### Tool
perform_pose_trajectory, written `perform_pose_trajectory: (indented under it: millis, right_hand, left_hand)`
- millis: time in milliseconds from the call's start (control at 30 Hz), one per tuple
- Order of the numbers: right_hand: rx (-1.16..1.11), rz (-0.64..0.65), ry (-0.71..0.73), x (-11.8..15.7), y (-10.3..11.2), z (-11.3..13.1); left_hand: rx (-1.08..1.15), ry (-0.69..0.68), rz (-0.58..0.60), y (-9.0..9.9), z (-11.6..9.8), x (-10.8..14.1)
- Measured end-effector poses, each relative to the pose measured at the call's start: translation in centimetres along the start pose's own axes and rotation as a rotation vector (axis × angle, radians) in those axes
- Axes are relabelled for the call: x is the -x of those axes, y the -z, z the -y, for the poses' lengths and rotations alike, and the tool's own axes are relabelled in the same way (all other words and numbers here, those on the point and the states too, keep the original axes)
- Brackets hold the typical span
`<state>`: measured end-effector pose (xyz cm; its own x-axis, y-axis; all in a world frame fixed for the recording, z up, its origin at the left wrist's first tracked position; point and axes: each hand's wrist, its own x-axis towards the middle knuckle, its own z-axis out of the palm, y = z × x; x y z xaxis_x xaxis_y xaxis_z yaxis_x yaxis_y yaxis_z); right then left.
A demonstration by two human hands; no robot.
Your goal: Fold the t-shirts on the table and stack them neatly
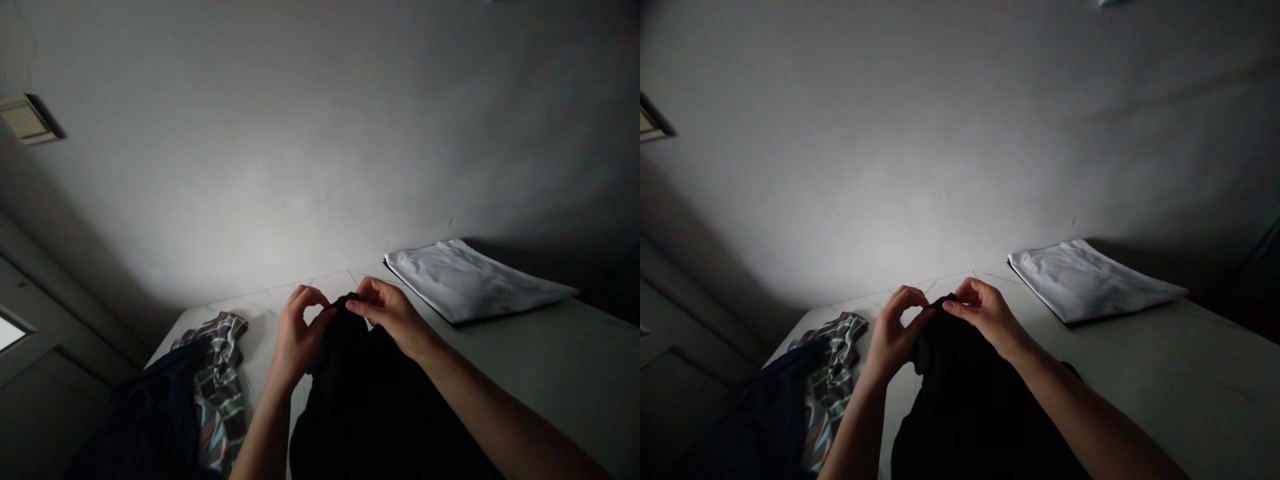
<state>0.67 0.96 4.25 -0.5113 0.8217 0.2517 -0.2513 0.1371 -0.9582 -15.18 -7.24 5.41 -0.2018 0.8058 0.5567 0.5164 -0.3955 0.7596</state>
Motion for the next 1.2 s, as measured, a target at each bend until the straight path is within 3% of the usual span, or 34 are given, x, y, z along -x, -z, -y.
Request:
perform_pose_trajectory:
  millis: [133,333,500,600,733,833,1000,1200]
  right_hand:
    - [0.06,0.074,-0.01,-0.1,0.6,0.4]
    - [0.055,0.131,0.05,-0.6,3.1,1.8]
    - [0.108,0.267,0.178,-0.1,4.2,2.7]
    - [0.21,0.331,0.295,0.3,4.1,2.9]
    - [0.356,0.356,0.44,0.7,3.8,2.8]
    - [0.522,0.286,0.527,0.8,3.7,2.5]
    - [0.722,0.163,0.613,0.7,3.3,2.2]
    - [0.766,0.188,0.656,0.9,2.9,2.1]
  left_hand:
    - [0.223,0.159,0.059,-0.3,0.8,0.1]
    - [0.166,0.21,-0.015,0.0,2.3,-0.5]
    - [0.205,0.281,0.284,-0.9,1.3,-0.2]
    - [0.261,0.299,0.332,-2.4,1.0,0.2]
    - [0.273,0.31,0.254,-3.4,1.4,0.4]
    - [0.218,0.279,0.149,-3.1,1.3,0.3]
    - [-0.006,0.055,-0.037,-2.4,0.4,0.6]
    - [-0.025,-0.073,-0.08,-2.5,0.3,0.9]
